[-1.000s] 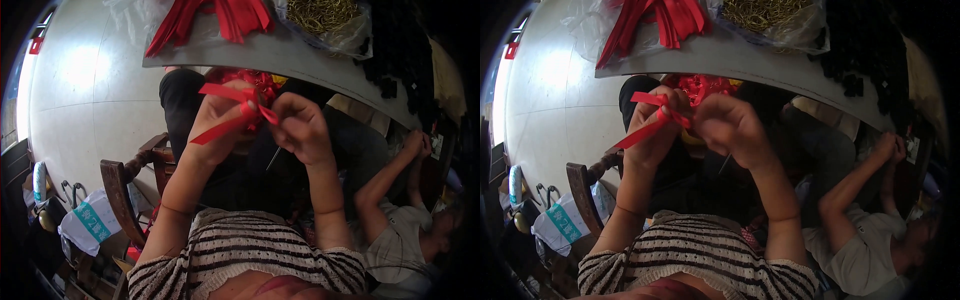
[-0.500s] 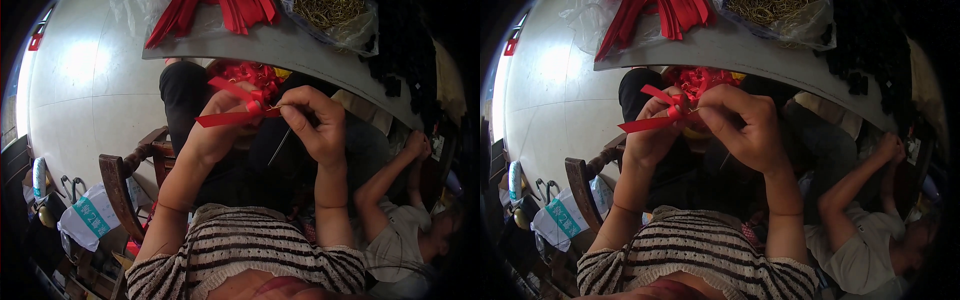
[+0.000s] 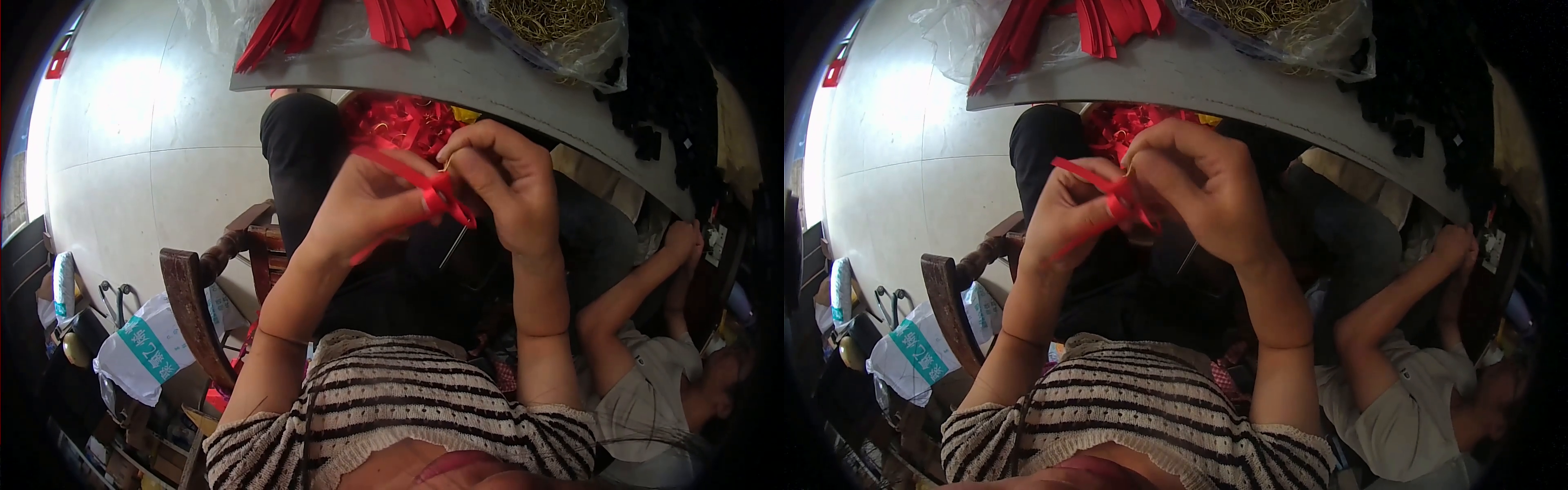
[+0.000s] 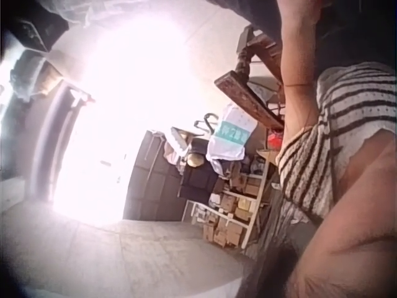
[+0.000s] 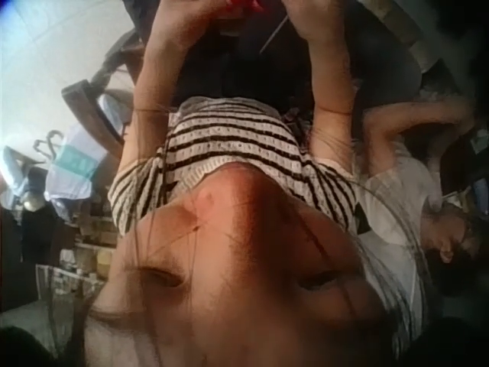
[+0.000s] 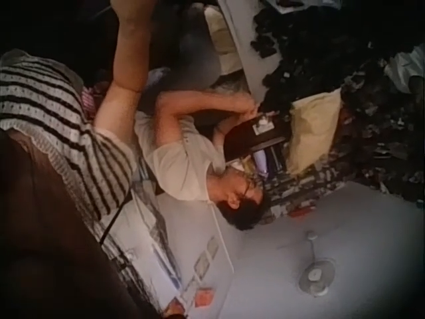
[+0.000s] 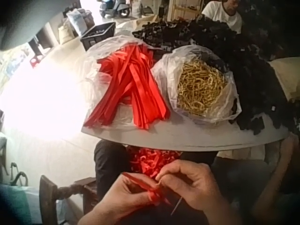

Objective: The person ties red ribbons into decorative bows by hand, then secures them with gold wire.

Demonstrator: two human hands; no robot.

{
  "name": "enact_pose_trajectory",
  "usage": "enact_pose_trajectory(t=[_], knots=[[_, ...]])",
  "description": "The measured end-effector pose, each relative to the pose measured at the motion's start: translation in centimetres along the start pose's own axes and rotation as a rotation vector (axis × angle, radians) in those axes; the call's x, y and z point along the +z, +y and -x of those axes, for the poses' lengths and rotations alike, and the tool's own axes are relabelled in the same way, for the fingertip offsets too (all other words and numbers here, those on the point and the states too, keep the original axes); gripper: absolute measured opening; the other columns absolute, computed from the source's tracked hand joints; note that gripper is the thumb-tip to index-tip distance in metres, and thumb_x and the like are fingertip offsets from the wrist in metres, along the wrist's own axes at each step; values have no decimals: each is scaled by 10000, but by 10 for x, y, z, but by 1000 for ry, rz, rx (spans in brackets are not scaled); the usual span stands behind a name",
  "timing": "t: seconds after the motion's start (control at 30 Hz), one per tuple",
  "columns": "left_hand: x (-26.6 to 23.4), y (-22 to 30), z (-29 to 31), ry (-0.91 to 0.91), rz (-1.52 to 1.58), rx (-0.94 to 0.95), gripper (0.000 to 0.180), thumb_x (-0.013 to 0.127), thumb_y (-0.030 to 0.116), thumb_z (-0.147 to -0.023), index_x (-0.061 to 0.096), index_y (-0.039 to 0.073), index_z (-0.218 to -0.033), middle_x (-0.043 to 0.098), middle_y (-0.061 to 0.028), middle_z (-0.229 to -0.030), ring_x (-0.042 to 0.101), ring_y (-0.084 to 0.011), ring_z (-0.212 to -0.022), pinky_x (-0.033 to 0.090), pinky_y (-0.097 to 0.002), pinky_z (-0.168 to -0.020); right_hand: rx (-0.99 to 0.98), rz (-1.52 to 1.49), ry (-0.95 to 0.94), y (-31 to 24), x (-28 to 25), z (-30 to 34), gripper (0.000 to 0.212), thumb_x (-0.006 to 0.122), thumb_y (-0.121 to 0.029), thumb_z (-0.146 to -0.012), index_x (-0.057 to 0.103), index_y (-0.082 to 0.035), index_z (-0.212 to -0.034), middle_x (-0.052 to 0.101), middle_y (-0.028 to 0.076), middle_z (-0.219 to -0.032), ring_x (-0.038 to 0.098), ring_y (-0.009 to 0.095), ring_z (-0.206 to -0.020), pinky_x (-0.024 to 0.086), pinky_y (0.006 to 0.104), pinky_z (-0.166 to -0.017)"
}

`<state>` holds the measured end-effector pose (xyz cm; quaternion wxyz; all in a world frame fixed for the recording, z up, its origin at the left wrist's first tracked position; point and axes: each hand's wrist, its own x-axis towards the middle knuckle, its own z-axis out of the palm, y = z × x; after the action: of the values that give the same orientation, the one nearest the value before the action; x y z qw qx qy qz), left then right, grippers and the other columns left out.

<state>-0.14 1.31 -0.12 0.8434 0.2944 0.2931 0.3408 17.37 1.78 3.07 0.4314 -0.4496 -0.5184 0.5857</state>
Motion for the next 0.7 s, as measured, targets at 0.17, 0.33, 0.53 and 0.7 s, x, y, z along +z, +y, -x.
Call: enact_pose_trajectory(t=[0.17, 0.33, 0.53, 0.7], knots=[[-5, 4, 3, 113, 226, 154, 152, 680, 35, -801, 635, -22, -935, 641, -73, -837, 591, -103, -709, 465, -202, -613, -296, 413, 133, -4, 13, 16, 101, 648, -25, -820, 628, 19, -909, 641, 62, -793, 605, 95, -680, 486, 221, -580], [4, 15, 7, 184, -350, 338, 145, 664, 2, -792, 631, -34, -929, 639, -63, -834, 588, -93, -736, 472, -207, -652, 37, 145, 178, -20, 12, 26, 75, 651, 24, -797, 650, 42, -870, 662, 90, -800, 642, 125, -651, 514, 233, -570], [6, 22, 7, 99, -650, 438, 122, 656, -33, -751, 613, -34, -865, 625, -41, -804, 582, -80, -771, 466, -212, -690, 140, -15, 40, -29, 3, 25, 72, 640, 56, -788, 636, 64, -859, 661, 95, -757, 657, 116, -654, 531, 217, -565], [-4, 20, 7, -129, -541, 393, 131, 657, -24, -747, 607, -24, -868, 606, -35, -811, 579, -95, -793, 476, -231, -708, 281, -61, -150, -30, -2, 21, 57, 631, 64, -777, 595, 36, -812, 641, 60, -696, 613, 83, -586, 477, 195, -508]])
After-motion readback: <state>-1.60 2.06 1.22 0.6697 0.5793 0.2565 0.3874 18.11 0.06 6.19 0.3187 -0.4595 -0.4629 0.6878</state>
